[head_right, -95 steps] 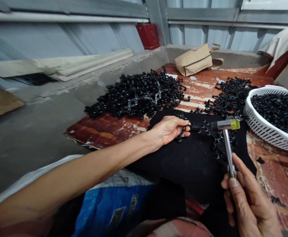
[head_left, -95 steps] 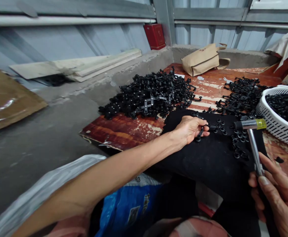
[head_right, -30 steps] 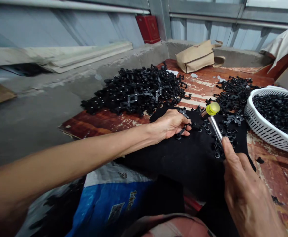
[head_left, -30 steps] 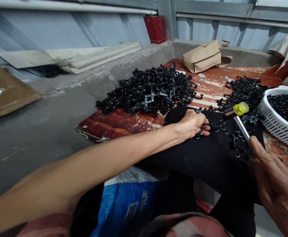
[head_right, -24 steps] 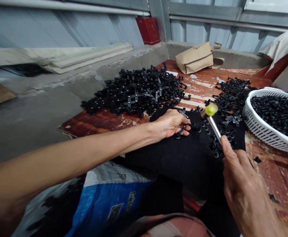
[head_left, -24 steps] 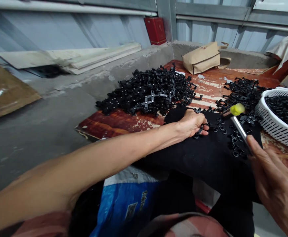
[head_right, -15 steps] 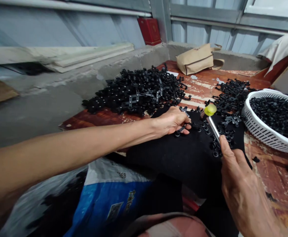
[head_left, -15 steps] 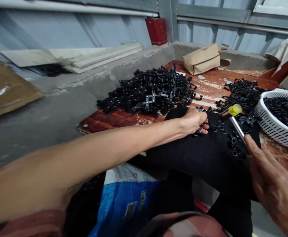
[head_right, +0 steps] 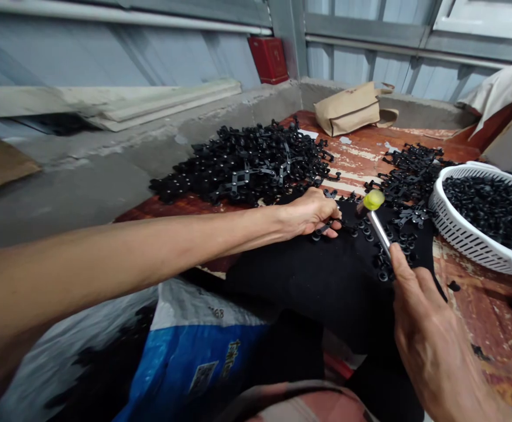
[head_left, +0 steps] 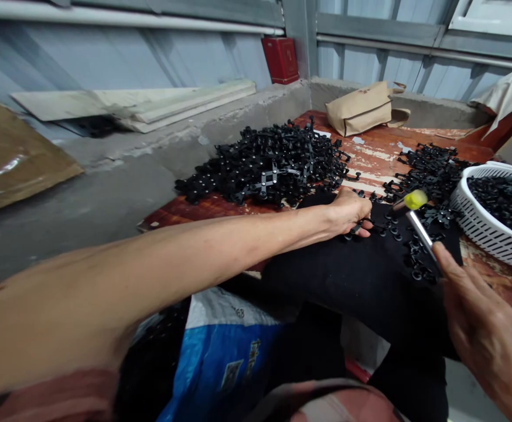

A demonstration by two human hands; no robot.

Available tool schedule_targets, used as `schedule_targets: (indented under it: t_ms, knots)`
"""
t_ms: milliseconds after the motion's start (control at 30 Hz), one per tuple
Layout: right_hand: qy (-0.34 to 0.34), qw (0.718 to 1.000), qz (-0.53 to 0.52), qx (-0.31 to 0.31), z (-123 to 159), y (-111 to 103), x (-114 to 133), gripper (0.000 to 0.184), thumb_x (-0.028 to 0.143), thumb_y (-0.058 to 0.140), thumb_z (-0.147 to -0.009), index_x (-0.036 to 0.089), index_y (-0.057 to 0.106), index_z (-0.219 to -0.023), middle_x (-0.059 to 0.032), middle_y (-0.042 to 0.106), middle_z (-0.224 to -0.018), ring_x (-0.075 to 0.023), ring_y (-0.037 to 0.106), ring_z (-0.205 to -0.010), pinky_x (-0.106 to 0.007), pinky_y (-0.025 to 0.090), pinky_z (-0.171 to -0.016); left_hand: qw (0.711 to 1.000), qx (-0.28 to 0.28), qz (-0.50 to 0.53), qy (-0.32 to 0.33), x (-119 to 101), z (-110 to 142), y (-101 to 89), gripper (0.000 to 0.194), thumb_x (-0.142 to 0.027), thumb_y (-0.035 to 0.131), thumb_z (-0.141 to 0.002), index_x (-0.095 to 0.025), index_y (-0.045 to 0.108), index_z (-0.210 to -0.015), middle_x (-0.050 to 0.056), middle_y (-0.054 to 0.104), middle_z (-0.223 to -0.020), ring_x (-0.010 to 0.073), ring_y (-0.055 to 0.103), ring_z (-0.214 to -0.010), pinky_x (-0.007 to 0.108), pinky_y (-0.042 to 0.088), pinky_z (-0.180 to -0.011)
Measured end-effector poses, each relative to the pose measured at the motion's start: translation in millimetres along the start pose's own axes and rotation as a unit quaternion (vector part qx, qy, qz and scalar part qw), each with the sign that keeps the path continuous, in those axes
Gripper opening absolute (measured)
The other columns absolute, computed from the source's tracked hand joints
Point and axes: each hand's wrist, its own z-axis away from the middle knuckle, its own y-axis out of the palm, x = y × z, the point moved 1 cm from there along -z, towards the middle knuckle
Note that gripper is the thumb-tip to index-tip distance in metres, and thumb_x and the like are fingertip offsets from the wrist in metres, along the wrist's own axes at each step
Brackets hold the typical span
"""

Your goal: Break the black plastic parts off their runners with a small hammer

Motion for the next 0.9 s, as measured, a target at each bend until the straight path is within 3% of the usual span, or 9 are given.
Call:
schedule_targets:
  t_ms: [100, 233, 367, 400, 500, 633, 700, 800, 900]
  knots:
    - [-0.016, 0.999, 0.037, -0.027, 3, -3, 0, 0.062, 0.017, 0.040, -0.091, 0.028, 0.023, -0.150, -0.0111, 0.059, -0.110, -0.0247, 0.064, -0.088, -0.032, 0.053, -0.064, 1.000, -0.004, 0.002, -0.009, 2, -4, 0.1, 0.035, 0.005, 0.051, -0.065, -0.009, 0.054, -0.097, -0.005, 0.045, -0.053, 0.0152, 0.055, -0.048, 0.037, 0.053, -0.055]
    - [-0.011, 0.995, 0.068, 0.066, 6, 4, -5, 0.060, 0.014, 0.034, -0.091, 0.023, 0.023, -0.150, -0.0067, 0.057, -0.081, -0.0238, 0.064, -0.067, -0.034, 0.051, -0.054, 1.000, -0.004, 0.013, -0.007, 3, -7, 0.2, 0.031, 0.006, 0.055, -0.063, -0.008, 0.056, -0.091, -0.002, 0.048, -0.054, 0.0171, 0.057, -0.051, 0.037, 0.053, -0.055]
    - [-0.003, 0.997, 0.043, -0.063, 8, 4, -2, 0.063, 0.017, 0.043, -0.091, 0.031, 0.023, -0.149, -0.0111, 0.055, -0.121, -0.0319, 0.055, -0.113, -0.036, 0.052, -0.072, 1.000, 0.011, 0.008, -0.004, 3, -6, -0.3, 0.028, 0.006, 0.053, -0.066, -0.007, 0.056, -0.091, -0.002, 0.049, -0.055, 0.0153, 0.055, -0.050, 0.036, 0.052, -0.054]
    - [0.015, 0.995, 0.070, -0.076, 8, 4, -1, 0.064, 0.016, 0.042, -0.091, 0.031, 0.022, -0.149, -0.0116, 0.056, -0.118, -0.0305, 0.060, -0.102, -0.036, 0.051, -0.068, 1.000, 0.017, 0.000, 0.000, 3, -5, -0.4, 0.026, 0.005, 0.052, -0.067, -0.006, 0.057, -0.091, -0.001, 0.049, -0.055, 0.0147, 0.055, -0.050, 0.035, 0.052, -0.054]
    - [-0.002, 0.994, 0.100, 0.048, 8, 8, 0, 0.064, 0.011, 0.035, -0.090, 0.024, 0.019, -0.151, -0.0055, 0.056, -0.081, -0.0199, 0.058, -0.056, -0.031, 0.047, -0.048, 0.999, 0.026, -0.019, 0.007, 3, -4, -1.0, 0.021, 0.003, 0.049, -0.071, -0.004, 0.057, -0.090, 0.002, 0.052, -0.058, 0.0142, 0.056, -0.051, 0.033, 0.052, -0.053]
    - [-0.026, 0.999, 0.046, 0.001, 8, 8, -2, 0.064, 0.012, 0.040, -0.090, 0.024, 0.022, -0.150, -0.0083, 0.059, -0.091, -0.0228, 0.063, -0.078, -0.031, 0.051, -0.062, 0.999, 0.030, -0.019, -0.005, 7, -6, -1.6, 0.016, 0.003, 0.048, -0.072, -0.005, 0.057, -0.083, 0.001, 0.051, -0.057, 0.0139, 0.056, -0.052, 0.032, 0.052, -0.053]
    - [-0.014, 0.999, 0.045, -0.010, 9, 10, -4, 0.064, 0.012, 0.040, -0.090, 0.023, 0.022, -0.150, -0.0085, 0.059, -0.089, -0.0200, 0.062, -0.066, -0.029, 0.051, -0.054, 0.999, 0.034, -0.009, -0.008, 11, -9, -1.3, 0.014, 0.002, 0.049, -0.071, -0.007, 0.055, -0.080, 0.001, 0.050, -0.056, 0.0139, 0.056, -0.052, 0.032, 0.052, -0.053]
    - [0.014, 0.997, 0.065, 0.050, 12, 15, -6, 0.060, 0.011, 0.034, -0.090, 0.021, 0.026, -0.149, -0.0063, 0.058, -0.078, -0.0154, 0.053, -0.044, -0.026, 0.042, -0.038, 0.999, 0.049, 0.016, -0.014, 14, -13, -1.6, 0.011, 0.001, 0.051, -0.072, -0.010, 0.052, -0.074, 0.000, 0.050, -0.055, 0.0138, 0.056, -0.053, 0.031, 0.052, -0.052]
    - [0.062, 0.996, -0.058, 0.018, 17, 13, 2, 0.052, 0.020, 0.041, -0.092, 0.026, 0.038, -0.144, -0.0098, 0.064, -0.099, -0.0201, 0.065, -0.072, -0.028, 0.052, -0.056, 0.995, 0.080, 0.044, -0.025, 12, -13, -8.9, 0.014, 0.001, 0.050, -0.073, -0.012, 0.048, -0.070, -0.001, 0.050, -0.056, 0.0107, 0.054, -0.049, 0.029, 0.052, -0.052]
